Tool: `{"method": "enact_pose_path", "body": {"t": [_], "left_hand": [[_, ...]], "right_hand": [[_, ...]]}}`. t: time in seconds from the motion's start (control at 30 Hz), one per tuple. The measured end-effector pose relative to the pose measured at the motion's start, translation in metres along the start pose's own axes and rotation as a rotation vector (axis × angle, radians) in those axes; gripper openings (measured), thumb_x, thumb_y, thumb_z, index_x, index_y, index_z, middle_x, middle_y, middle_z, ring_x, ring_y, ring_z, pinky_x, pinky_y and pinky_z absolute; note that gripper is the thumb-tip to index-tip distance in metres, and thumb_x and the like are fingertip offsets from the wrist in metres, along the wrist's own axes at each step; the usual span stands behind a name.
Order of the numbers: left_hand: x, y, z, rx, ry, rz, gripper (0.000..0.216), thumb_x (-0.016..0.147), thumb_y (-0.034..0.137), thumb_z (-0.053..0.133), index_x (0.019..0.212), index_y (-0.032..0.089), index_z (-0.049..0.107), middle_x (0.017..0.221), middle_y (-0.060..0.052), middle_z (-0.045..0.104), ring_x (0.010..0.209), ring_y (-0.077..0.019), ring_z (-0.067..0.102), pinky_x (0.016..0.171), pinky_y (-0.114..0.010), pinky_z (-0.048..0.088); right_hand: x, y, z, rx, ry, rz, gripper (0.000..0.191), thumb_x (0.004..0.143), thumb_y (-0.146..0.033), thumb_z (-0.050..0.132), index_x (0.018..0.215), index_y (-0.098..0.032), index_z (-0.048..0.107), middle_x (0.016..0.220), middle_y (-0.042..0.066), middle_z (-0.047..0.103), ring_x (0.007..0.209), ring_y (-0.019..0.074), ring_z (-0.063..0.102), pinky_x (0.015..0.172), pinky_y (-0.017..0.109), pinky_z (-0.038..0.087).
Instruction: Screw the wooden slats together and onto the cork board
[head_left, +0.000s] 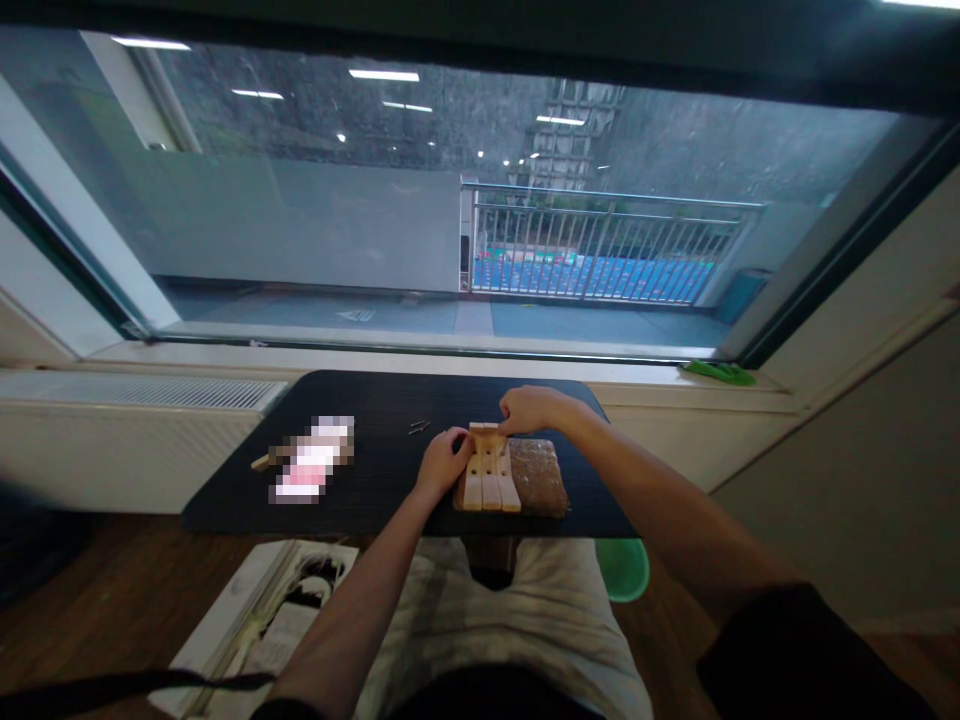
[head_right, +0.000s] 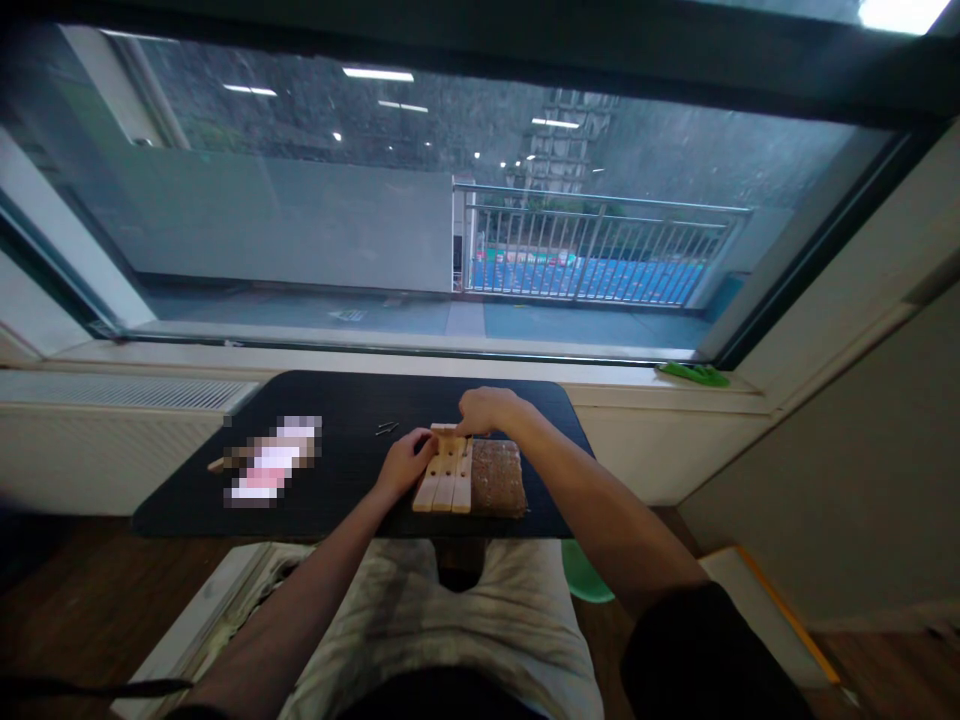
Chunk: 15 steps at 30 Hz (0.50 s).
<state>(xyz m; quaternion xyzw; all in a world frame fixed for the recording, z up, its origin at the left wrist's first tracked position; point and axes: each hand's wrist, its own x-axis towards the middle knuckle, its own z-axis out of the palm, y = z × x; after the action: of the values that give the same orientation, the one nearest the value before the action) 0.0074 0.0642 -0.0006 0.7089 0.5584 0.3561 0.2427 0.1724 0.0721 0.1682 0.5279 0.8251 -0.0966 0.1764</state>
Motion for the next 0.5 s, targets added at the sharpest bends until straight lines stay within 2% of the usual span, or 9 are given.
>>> {"method": "enact_pose_path", "body": {"t": [0.07, 0.17, 0.33, 0.5], "left_hand": [[0.0000, -0.0002, 0.0000, -0.003, 0.000, -0.004, 0.027, 0.089, 0.036, 0.046, 0.095, 0.019, 0.066, 0.099, -0.007, 0.071, 0.093, -0.0211, 0.064, 0.083, -0.032, 0.048], [-0.0005, 0.0006, -0.0004, -0.008, 0.005, -0.005, 0.027, 0.089, 0.036, 0.046, 0.094, 0.020, 0.067, 0.098, -0.007, 0.071, 0.093, -0.0207, 0.064, 0.083, -0.031, 0.048], [-0.0026, 0.0039, -0.0022, -0.010, 0.015, -0.030, 0.026, 0.085, 0.040, 0.053, 0.096, 0.021, 0.067, 0.096, -0.005, 0.072, 0.090, -0.0205, 0.064, 0.080, -0.031, 0.049], [-0.0025, 0.0035, -0.0016, -0.015, 0.037, -0.057, 0.025, 0.083, 0.041, 0.057, 0.092, 0.021, 0.067, 0.095, -0.005, 0.072, 0.089, -0.0206, 0.064, 0.079, -0.031, 0.049]], "right_hand": [[-0.0006, 0.0003, -0.0012, -0.036, -0.022, 0.027, 0.038, 0.081, -0.042, 0.054, 0.093, -0.012, 0.075, 0.086, 0.013, 0.075, 0.083, 0.0266, 0.068, 0.063, 0.030, 0.045], [-0.0003, 0.0028, -0.0004, -0.067, -0.036, 0.001, 0.042, 0.083, -0.045, 0.051, 0.097, -0.014, 0.076, 0.092, 0.014, 0.075, 0.085, 0.0266, 0.068, 0.065, 0.032, 0.046], [-0.0001, 0.0033, 0.0041, -0.110, 0.019, -0.080, 0.043, 0.084, -0.039, 0.049, 0.105, -0.012, 0.074, 0.105, 0.018, 0.072, 0.092, 0.0264, 0.068, 0.069, 0.031, 0.047], [-0.0025, -0.0039, 0.0056, -0.151, 0.051, -0.094, 0.044, 0.085, -0.039, 0.048, 0.108, -0.011, 0.073, 0.108, 0.020, 0.071, 0.097, 0.0288, 0.068, 0.071, 0.032, 0.049]]}}
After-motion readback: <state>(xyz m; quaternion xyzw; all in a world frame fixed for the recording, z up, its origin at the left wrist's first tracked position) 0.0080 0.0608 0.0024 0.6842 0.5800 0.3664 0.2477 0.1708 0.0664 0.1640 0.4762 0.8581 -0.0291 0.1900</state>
